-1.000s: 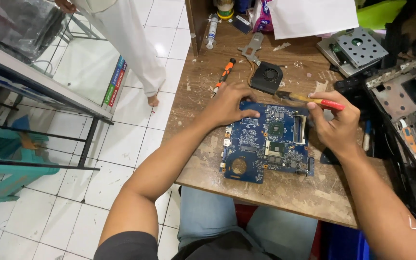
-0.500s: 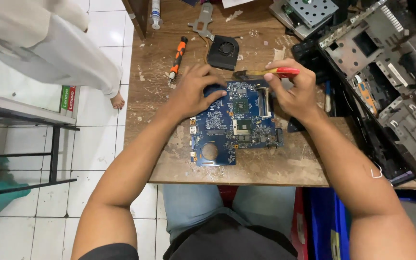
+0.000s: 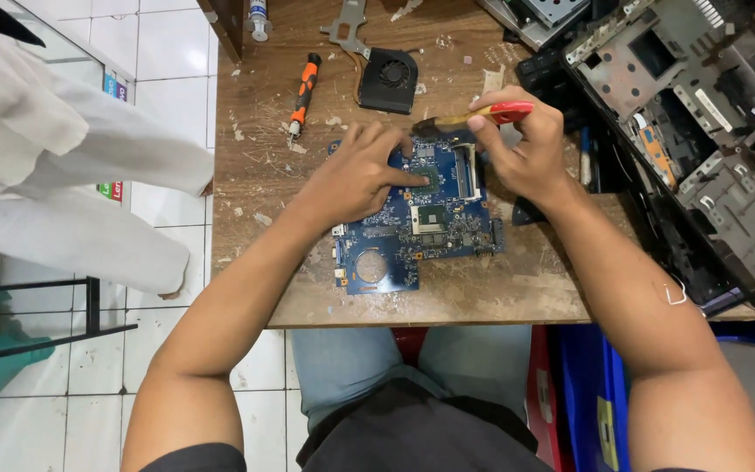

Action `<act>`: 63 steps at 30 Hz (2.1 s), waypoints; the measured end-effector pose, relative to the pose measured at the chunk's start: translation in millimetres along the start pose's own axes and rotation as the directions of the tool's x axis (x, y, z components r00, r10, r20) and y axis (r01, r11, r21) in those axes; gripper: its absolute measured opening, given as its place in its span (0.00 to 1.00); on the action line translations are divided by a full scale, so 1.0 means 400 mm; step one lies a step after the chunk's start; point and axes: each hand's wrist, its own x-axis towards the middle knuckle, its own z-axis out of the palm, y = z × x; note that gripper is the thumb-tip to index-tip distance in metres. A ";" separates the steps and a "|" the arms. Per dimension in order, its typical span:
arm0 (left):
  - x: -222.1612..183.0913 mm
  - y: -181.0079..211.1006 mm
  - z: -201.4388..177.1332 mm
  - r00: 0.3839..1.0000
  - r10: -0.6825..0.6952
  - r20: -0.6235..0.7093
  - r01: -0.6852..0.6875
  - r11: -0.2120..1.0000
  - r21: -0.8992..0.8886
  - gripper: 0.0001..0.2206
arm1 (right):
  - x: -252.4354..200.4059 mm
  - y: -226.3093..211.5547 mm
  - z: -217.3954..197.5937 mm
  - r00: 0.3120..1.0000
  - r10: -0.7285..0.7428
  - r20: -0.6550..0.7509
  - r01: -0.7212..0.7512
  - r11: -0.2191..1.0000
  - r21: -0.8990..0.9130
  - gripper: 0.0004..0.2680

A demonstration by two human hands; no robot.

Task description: The person cleans a blue motherboard on a wooden table using a white cloth and a small brush. They wipe various components on the board and use the brush to sweep away debris from the surface.

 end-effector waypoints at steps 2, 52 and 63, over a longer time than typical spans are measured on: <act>-0.001 -0.004 0.003 1.000 0.003 -0.016 -0.003 1.000 -0.012 0.26 | -0.003 0.007 0.000 1.000 0.001 0.000 -0.001 1.000 -0.001 0.08; 0.002 -0.034 0.006 0.831 -0.311 -0.461 0.167 0.930 -0.327 0.13 | 0.027 0.013 -0.092 0.950 0.228 0.212 -0.089 0.851 -0.517 0.09; -0.016 -0.093 0.040 0.818 -0.419 -0.394 0.393 0.907 -0.148 0.11 | -0.001 0.048 -0.074 0.823 0.462 0.330 -0.186 0.769 -0.611 0.08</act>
